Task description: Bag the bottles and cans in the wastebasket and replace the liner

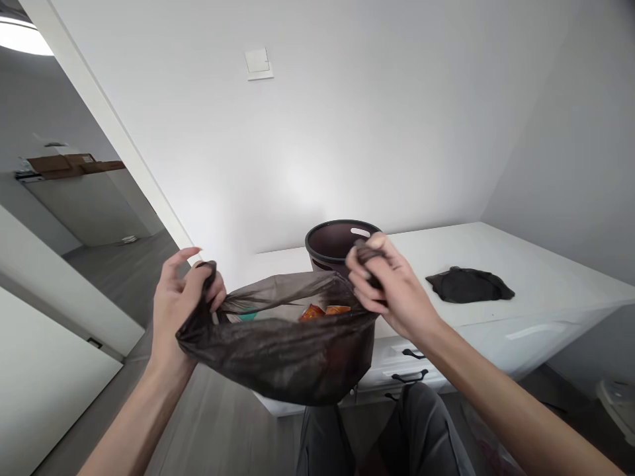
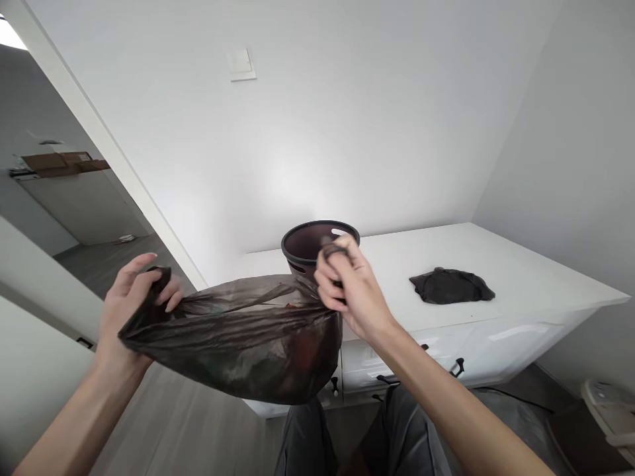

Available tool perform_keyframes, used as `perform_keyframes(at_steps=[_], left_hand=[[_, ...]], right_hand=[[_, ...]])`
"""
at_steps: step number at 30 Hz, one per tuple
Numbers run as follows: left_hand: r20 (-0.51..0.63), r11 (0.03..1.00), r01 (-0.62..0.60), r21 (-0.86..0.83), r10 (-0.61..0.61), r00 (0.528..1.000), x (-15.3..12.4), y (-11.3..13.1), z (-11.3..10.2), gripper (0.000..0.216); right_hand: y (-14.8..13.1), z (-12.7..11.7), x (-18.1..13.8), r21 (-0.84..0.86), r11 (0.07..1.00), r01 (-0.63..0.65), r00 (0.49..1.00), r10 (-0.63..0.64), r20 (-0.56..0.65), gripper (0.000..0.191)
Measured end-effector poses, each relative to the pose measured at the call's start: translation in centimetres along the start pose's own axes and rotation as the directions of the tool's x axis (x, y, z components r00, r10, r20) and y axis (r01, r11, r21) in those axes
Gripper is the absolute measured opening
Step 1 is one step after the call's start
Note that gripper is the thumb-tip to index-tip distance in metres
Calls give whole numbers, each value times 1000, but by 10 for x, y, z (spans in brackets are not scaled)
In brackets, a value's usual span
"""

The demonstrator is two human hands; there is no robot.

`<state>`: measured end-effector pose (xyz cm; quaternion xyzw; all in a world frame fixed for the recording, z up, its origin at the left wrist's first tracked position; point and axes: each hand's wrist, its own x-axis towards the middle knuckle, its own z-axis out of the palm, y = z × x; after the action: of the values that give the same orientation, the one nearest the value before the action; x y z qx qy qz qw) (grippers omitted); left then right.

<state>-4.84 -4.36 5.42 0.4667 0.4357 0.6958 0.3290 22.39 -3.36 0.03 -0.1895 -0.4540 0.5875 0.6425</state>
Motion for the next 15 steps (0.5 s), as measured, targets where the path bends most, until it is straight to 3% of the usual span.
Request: perform_keyframes(at_steps=[4,8,10,15], left_hand=[[242,959,-139,245,79,967,-10,16,30,28],[383,916,-202,346,59,922,-16,22,45,29],[382,929,-164,332,27,924,-17,22,43,34],[368,995,53,79,-79,927,-18,9,20,55]], right_hand=[[7,38,1,-403,905,135,973,-45,225,17],[21,70,3,-559,800,217,893,68,445,20],[26,76,2,-573,803,164,879,144,454,21],[27,75,-5,-554,832,-37,931,230,283,21]])
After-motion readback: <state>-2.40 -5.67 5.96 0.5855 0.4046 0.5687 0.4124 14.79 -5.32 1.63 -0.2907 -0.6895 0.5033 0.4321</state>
